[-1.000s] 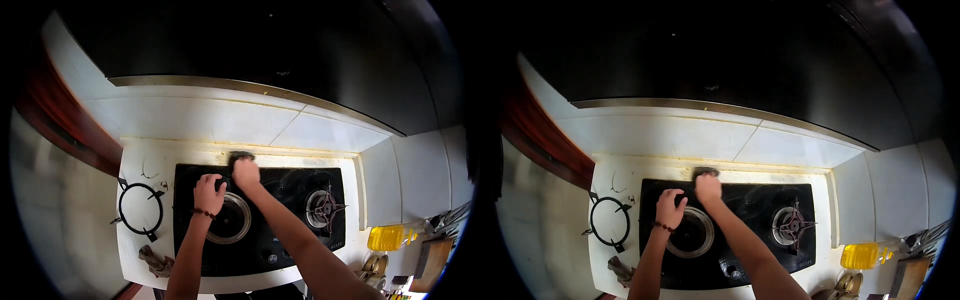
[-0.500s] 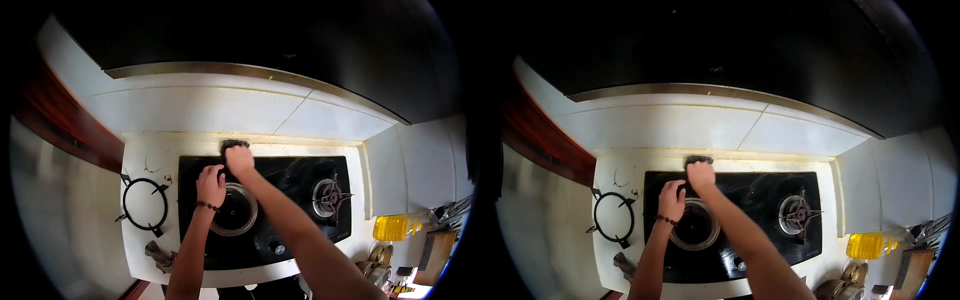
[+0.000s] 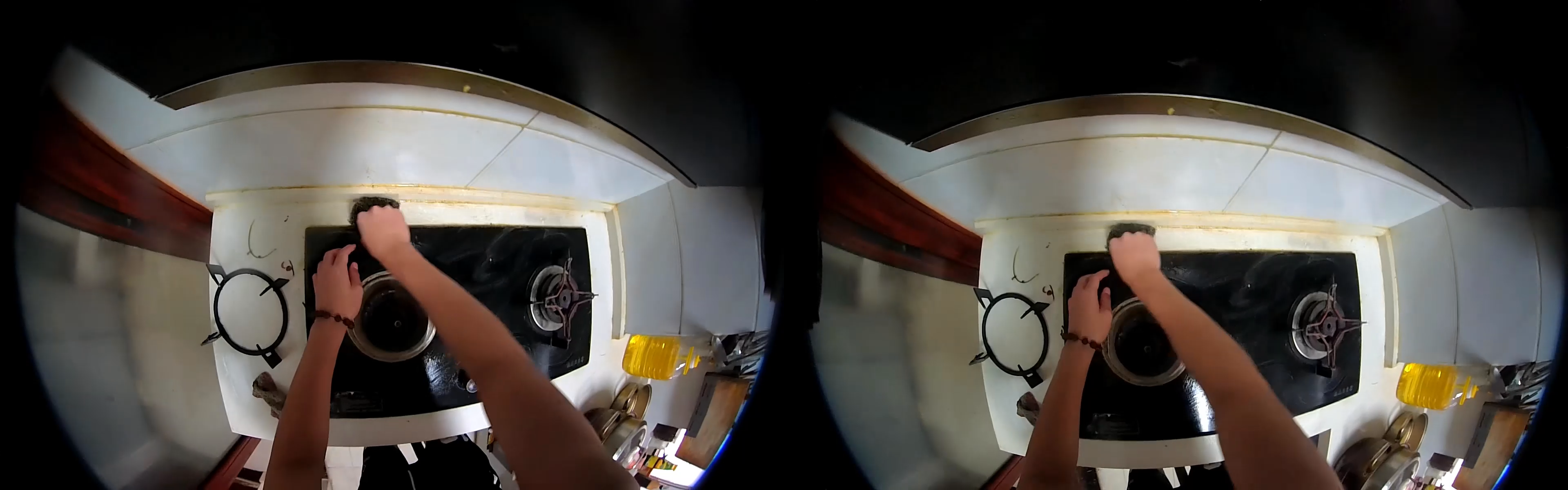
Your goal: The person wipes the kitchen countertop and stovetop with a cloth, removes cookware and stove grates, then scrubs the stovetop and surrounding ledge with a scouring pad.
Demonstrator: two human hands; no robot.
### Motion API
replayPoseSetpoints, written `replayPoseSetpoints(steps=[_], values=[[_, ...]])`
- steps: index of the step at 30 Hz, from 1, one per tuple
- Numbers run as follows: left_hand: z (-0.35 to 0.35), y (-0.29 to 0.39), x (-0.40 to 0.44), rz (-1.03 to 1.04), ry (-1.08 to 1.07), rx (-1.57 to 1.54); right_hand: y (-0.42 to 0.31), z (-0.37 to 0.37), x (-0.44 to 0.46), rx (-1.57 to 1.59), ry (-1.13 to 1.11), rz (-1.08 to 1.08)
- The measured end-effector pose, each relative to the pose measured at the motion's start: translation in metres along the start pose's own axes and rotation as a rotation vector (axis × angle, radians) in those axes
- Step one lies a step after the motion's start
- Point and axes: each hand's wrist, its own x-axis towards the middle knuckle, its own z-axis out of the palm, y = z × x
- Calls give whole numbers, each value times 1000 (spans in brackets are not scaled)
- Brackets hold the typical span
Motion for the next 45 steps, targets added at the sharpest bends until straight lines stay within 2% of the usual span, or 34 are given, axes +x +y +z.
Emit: replayPoseSetpoints(steps=[1,4,5,6,8,11,14,16,18,21,23,26,27,29,32,35,38,41,45], values=[[0,-1,1,19,-2,-4,13,-4,-10,31,0,-6],[-1,3,0,0,-48,-57,99,-12,-39,-34,-150,259],[-2,5,0,3,-48,-58,122,-30,-58,-34,-110,314],[-4,8,-2,17,-55,-64,159,-23,-64,-6,-139,459],[-11,8,-12,21,-58,-66,185,-43,-82,-34,-94,601],[-20,-3,-19,44,-30,-68,145,-33,-61,9,-93,564],[-26,-12,-19,-11,-15,-101,40,-30,-18,-8,-188,325],[-30,-14,-20,2,9,-86,-14,-4,6,25,-11,144],[-36,-11,-20,-38,12,-88,-60,-2,27,48,-49,64],[-43,-14,-23,-40,24,-98,-62,-3,32,63,-43,4],[-46,-15,-24,-9,54,-73,-25,-21,6,69,-36,25],[-45,-21,-24,4,51,-118,54,-33,-28,0,-161,199],[-43,-24,-24,7,59,-126,85,-23,-31,1,-146,338],[-49,-24,-27,-12,59,-141,107,-31,-45,-62,-59,439],[-50,-32,-33,-44,56,-156,70,-13,-25,-5,-40,418],[-49,-41,-39,-10,91,-102,-21,-5,9,47,-57,122],[-49,-43,-40,68,138,-56,-80,0,39,92,-35,6],[-54,-30,-46,0,131,-153,-59,-17,28,61,-111,-48],[-49,0,-47,-34,106,-107,46,-27,-3,-15,-117,45]])
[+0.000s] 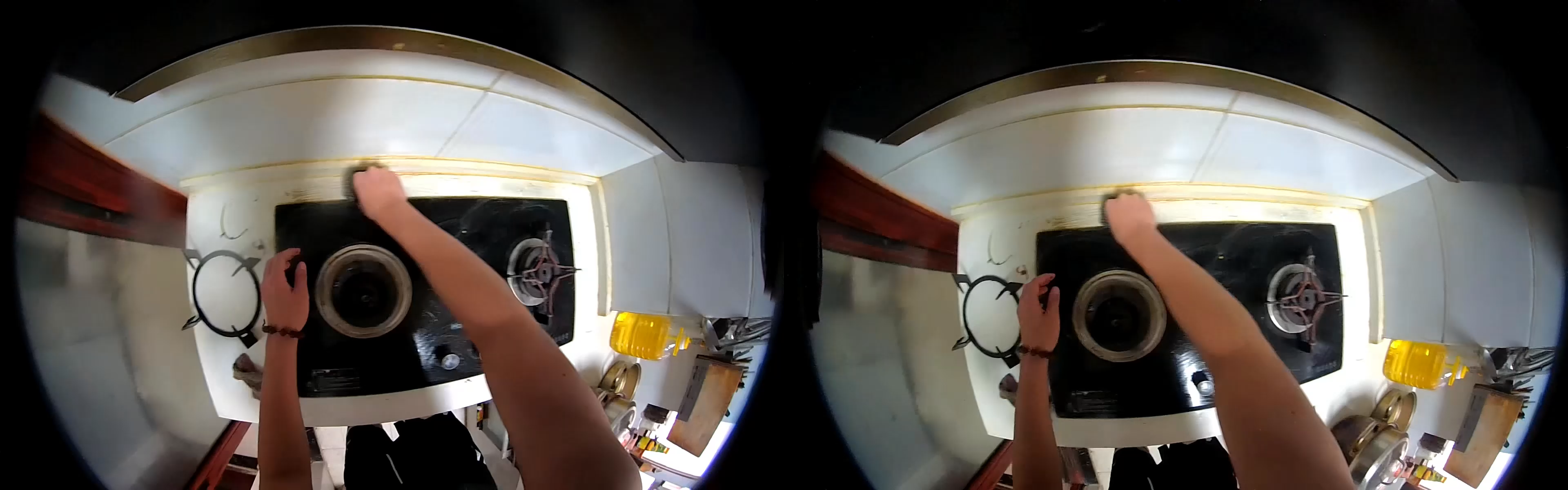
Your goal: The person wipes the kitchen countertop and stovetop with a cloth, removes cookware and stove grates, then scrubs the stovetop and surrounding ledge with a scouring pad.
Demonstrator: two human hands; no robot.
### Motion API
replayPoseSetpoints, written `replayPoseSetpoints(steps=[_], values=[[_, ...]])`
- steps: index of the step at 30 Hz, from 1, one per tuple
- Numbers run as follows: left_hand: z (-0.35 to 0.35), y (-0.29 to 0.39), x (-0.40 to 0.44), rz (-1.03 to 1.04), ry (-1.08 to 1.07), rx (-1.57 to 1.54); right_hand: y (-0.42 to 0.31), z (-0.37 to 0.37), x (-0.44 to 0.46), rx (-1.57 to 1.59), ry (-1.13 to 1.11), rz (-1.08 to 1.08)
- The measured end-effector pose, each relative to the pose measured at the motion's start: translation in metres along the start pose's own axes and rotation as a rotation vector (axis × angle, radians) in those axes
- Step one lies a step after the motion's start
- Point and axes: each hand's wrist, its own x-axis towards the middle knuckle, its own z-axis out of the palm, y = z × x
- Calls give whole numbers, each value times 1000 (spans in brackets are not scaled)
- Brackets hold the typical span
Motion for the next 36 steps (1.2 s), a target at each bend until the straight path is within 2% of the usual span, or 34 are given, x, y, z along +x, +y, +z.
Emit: replayPoseSetpoints(steps=[1,7,9,11,15,16,18,24,26,27,29,33,36], values=[[6,10,0,-3,-2,-20,37,6,-10,19,47,28],[59,88,4,45,13,-129,236,0,-84,-10,-29,366],[78,110,3,62,-36,-108,302,13,-95,-31,-49,397],[94,129,2,54,-57,-98,349,14,-116,-54,-17,431],[124,147,1,106,-79,-99,422,16,-160,-63,71,671],[129,148,1,123,-77,-99,433,20,-157,-62,74,672],[135,146,-7,125,-91,-97,430,8,-159,-69,-55,731],[109,150,-14,114,-73,-24,419,10,-157,-49,-13,723],[90,155,-22,143,5,-23,401,14,-149,-4,60,625],[79,154,-26,164,41,-8,386,16,-143,-9,91,542],[72,135,-37,74,90,-32,338,16,-123,-4,99,449],[43,112,-61,-3,173,-69,240,19,-85,-9,43,311],[24,89,-74,-37,232,-57,162,33,-53,-7,138,118]])
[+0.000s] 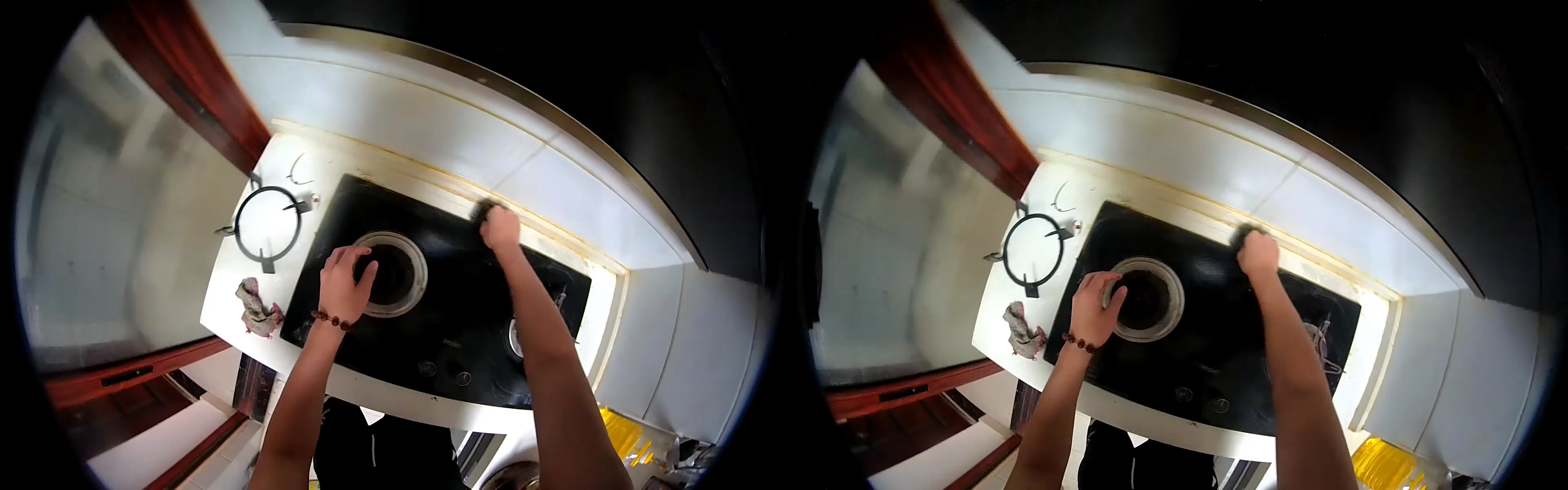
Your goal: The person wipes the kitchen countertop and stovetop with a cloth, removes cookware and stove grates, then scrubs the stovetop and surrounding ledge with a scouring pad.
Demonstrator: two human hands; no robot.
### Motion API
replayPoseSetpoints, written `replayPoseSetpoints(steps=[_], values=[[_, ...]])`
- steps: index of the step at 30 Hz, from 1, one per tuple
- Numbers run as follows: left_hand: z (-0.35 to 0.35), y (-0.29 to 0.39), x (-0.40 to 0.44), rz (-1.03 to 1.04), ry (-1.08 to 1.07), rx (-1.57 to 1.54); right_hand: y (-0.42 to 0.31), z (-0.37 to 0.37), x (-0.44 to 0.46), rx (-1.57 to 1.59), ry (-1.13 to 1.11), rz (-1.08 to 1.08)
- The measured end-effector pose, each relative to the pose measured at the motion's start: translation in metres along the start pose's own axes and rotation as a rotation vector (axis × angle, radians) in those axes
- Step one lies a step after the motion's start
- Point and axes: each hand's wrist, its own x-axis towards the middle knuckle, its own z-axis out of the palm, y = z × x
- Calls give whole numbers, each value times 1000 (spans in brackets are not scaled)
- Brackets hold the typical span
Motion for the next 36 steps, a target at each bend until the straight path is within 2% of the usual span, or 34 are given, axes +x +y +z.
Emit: replayPoseSetpoints(steps=[3,6,9,13,17,19,21,23,25,27,29,31,32,36], values=[[-25,-20,-3,-68,-1,13,-102,-17,13,-14,-37,-46],[-48,-47,-6,-103,14,-21,-173,-14,33,-33,-11,-116],[-68,-79,-3,-130,10,-29,-237,-16,54,-50,-138,-108],[-97,-108,-15,-137,-28,-63,-307,-1,66,-6,8,-135],[-131,-122,-30,-99,-69,-81,-342,6,80,87,61,-270],[-155,-125,-39,-206,-95,-116,-335,16,87,305,233,-281],[-182,-128,-46,-182,-114,-115,-322,9,80,398,323,-278],[-199,-145,-57,-127,-71,-5,-316,-13,53,670,411,-131],[-208,-168,-70,-122,-126,3,-308,-48,-3,710,237,11],[-216,-178,-82,-134,-170,181,-290,-48,-70,872,327,-2],[-218,-191,-94,-161,-268,229,-266,-47,-140,1036,181,83],[-214,-191,-96,-184,-370,280,-266,-48,-207,1335,201,373],[-214,-188,-97,-187,-455,358,-258,-45,-236,1348,172,462],[-200,-192,-110,-120,-511,492,-224,-19,-320,1373,195,743]])
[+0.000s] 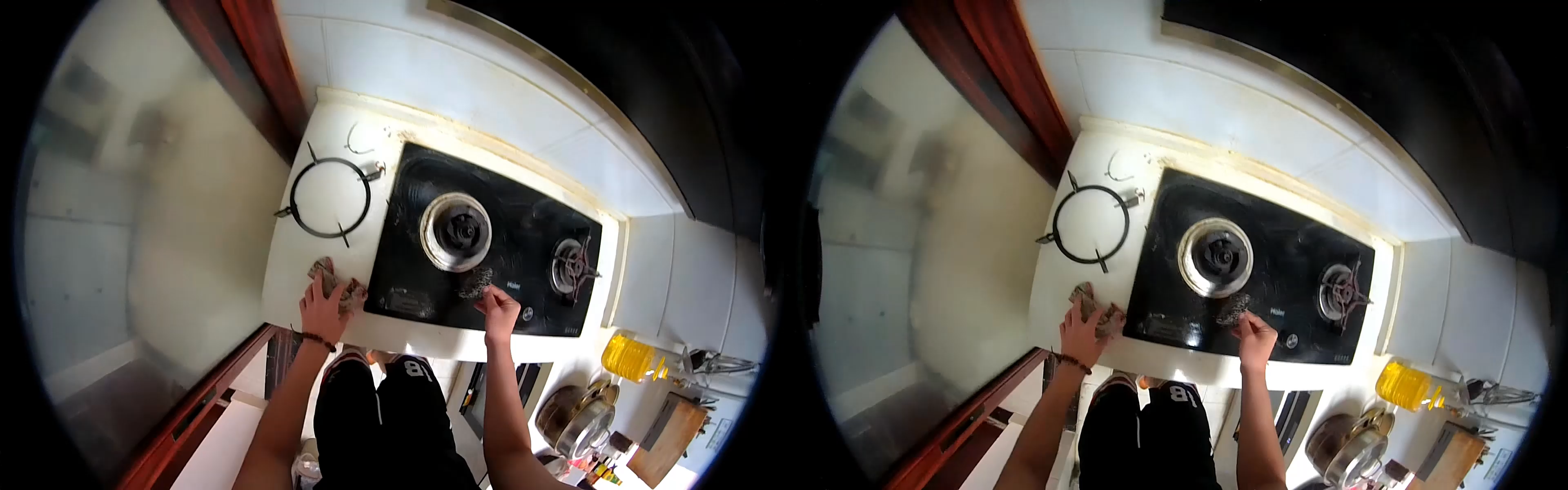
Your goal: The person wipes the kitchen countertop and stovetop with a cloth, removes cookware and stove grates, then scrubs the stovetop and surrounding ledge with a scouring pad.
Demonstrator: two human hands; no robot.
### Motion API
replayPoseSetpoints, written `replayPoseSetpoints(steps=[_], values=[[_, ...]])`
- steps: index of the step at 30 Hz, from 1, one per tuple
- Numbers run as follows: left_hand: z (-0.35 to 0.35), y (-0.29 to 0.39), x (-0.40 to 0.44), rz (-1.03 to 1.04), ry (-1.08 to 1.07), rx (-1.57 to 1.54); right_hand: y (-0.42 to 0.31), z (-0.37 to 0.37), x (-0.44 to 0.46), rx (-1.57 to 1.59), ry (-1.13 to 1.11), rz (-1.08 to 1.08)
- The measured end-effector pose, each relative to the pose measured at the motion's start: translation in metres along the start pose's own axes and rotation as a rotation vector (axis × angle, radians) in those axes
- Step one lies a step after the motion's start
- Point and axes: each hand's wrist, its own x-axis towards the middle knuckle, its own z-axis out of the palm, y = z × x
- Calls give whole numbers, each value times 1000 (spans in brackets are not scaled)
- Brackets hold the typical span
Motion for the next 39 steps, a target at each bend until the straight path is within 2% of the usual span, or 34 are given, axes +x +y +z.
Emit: replayPoseSetpoints(steps=[1,3,5,7,9,11,13,14,15,17,18,22,25,28,31,32,35,39], values=[[10,-6,2,7,-12,6,10,-12,-3,3,10,10],[19,-15,3,68,36,76,22,-35,-10,-420,138,-271],[22,-23,11,99,70,45,31,-52,-9,-500,175,-437],[35,-40,9,53,147,-226,14,-61,-15,-588,156,-500],[17,-18,-4,81,294,-343,3,-68,-25,-471,179,-431],[14,-9,-20,29,240,-418,16,-87,-26,-379,180,-405],[-13,27,-38,-128,127,-557,40,-103,-26,142,78,-144],[-7,22,-43,-120,61,-659,34,-108,-40,372,50,26],[-1,29,-48,-108,43,-654,38,-115,-47,484,22,106],[8,41,-60,50,149,-772,44,-125,-67,588,-18,171],[6,52,-64,99,124,-736,41,-127,-79,610,-22,187],[12,78,-70,131,107,-721,65,-131,-110,786,-93,215],[24,91,-71,162,-59,-852,98,-134,-131,865,-90,228],[53,96,-80,328,-225,-922,136,-144,-158,920,-46,184],[94,104,-99,342,-454,-970,153,-158,-207,961,165,188],[111,107,-105,404,-538,-997,170,-162,-226,1009,217,159],[137,123,-139,303,-1014,-1014,198,-177,-309,1050,445,78],[159,171,-207,469,-1385,-789,196,-190,-442,1122,837,28]])
